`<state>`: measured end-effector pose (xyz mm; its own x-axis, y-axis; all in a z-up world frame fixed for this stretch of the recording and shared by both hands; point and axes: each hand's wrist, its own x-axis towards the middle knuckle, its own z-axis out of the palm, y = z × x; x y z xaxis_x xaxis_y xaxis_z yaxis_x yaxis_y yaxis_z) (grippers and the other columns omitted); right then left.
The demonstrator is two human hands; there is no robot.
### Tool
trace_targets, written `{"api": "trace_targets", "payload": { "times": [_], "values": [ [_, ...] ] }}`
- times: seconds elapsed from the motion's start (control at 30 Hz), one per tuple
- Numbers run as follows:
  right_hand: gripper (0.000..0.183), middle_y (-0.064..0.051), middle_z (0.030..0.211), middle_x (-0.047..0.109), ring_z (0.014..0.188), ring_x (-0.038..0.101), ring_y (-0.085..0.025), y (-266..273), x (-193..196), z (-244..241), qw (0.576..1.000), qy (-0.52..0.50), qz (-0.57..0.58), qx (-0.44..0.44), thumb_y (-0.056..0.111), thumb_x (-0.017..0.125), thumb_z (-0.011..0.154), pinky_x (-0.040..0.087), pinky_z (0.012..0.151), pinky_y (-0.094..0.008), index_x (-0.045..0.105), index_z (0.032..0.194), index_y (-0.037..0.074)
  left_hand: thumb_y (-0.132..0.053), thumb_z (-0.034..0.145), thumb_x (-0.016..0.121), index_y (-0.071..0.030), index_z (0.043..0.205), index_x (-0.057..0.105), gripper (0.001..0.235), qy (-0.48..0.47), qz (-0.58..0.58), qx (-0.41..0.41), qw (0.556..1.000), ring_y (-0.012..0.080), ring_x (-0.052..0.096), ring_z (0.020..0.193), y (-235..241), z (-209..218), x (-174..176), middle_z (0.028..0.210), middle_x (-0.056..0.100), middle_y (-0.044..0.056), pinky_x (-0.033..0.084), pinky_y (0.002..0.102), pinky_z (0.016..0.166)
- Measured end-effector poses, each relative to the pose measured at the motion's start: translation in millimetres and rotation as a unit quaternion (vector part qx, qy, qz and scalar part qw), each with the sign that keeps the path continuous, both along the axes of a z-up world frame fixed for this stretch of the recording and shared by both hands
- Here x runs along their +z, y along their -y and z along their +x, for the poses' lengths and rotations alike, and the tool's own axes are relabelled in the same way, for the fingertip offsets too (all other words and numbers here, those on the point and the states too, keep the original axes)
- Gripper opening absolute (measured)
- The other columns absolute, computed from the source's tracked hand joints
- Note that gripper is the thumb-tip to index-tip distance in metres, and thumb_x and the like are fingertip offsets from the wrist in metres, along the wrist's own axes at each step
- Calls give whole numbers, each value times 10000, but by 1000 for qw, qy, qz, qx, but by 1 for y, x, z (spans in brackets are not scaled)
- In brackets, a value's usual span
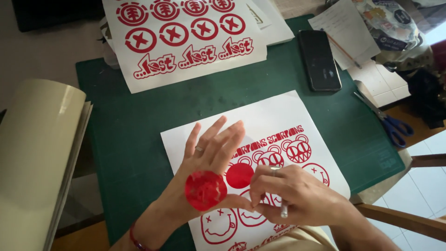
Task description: The person is weeding red vinyl stickers, removing the excess material from the design using a weeding tool on a green cutting mat.
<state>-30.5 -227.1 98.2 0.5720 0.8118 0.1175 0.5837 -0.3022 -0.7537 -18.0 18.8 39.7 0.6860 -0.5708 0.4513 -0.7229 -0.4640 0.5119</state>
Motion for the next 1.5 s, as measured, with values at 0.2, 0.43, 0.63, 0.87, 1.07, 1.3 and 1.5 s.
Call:
{"api": "trace_targets", "payload": {
  "times": [0.2, 0.43, 0.63, 0.87, 1.07, 1.3, 1.5],
  "values": [
    [86, -61, 900, 703, 812, 730, -246, 1, 17, -7, 994, 29, 62, -89, 12, 667, 931, 595, 682, -339, 653, 949, 96, -833, 784, 822, -87, 1677, 277, 1285, 70, 4, 74, 995, 392, 400, 1652, 1, 3, -9, 1733, 459, 154, 249, 694, 1338],
    [27, -49, 990, 682, 602, 599, -223, -32, 2, -5, 982, 157, -20, -100, 143, 658, 1059, 462, 492, -363, 654, 1056, 116, -343, 1150, 470, -81, 1618, 500, 537, 168, 164, 119, 965, 380, 396, 1598, 18, -13, -6, 1724, 418, 162, 287, 672, 1287],
    [144, -25, 975, 658, 590, 597, -135, -30, -5, 1, 967, 217, -57, -123, 272, 663, 1083, 469, 475, -320, 677, 1185, 171, -349, 1186, 381, -101, 1618, 496, 511, 137, 128, 115, 976, 360, 417, 1599, 17, -15, -6, 1721, 437, 140, 287, 659, 1297],
    [207, -213, 882, 767, 755, 777, -257, 29, -9, -23, 928, 88, 139, -334, -25, 491, 943, 620, 706, -295, 692, 972, -67, -572, 878, 829, -86, 1554, 573, 870, 75, 120, 61, 988, 381, 437, 1557, 11, -7, -21, 1650, 535, 140, 252, 692, 1260],
    [1081, -42, 515, 458, 478, 389, -173, 60, -49, -24, 926, -68, 243, -280, 955, 302, 1119, 317, 533, -358, 553, 568, 60, -864, 757, 743, -145, 1634, 465, 1167, 95, 204, 65, 972, 344, 368, 1604, 15, -9, -49, 1702, 473, 103, 220, 691, 1278],
    [827, -138, 822, 785, 672, 744, -273, 65, -78, -34, 951, -13, 187, -246, 642, 319, 1231, 576, 624, -385, 756, 926, 8, -820, 810, 655, -128, 1648, 419, 1112, 60, 241, 60, 967, 341, 379, 1582, 17, -12, -58, 1692, 463, 108, 224, 677, 1279],
    [454, -83, 693, 608, 602, 599, -206, 61, -84, -34, 957, 38, 144, -248, 390, 524, 1099, 470, 528, -299, 597, 806, 51, -865, 819, 621, -113, 1668, 369, 1162, 33, 253, 68, 964, 345, 364, 1591, 26, -17, -65, 1687, 460, 111, 259, 636, 1264]
  ]
}}
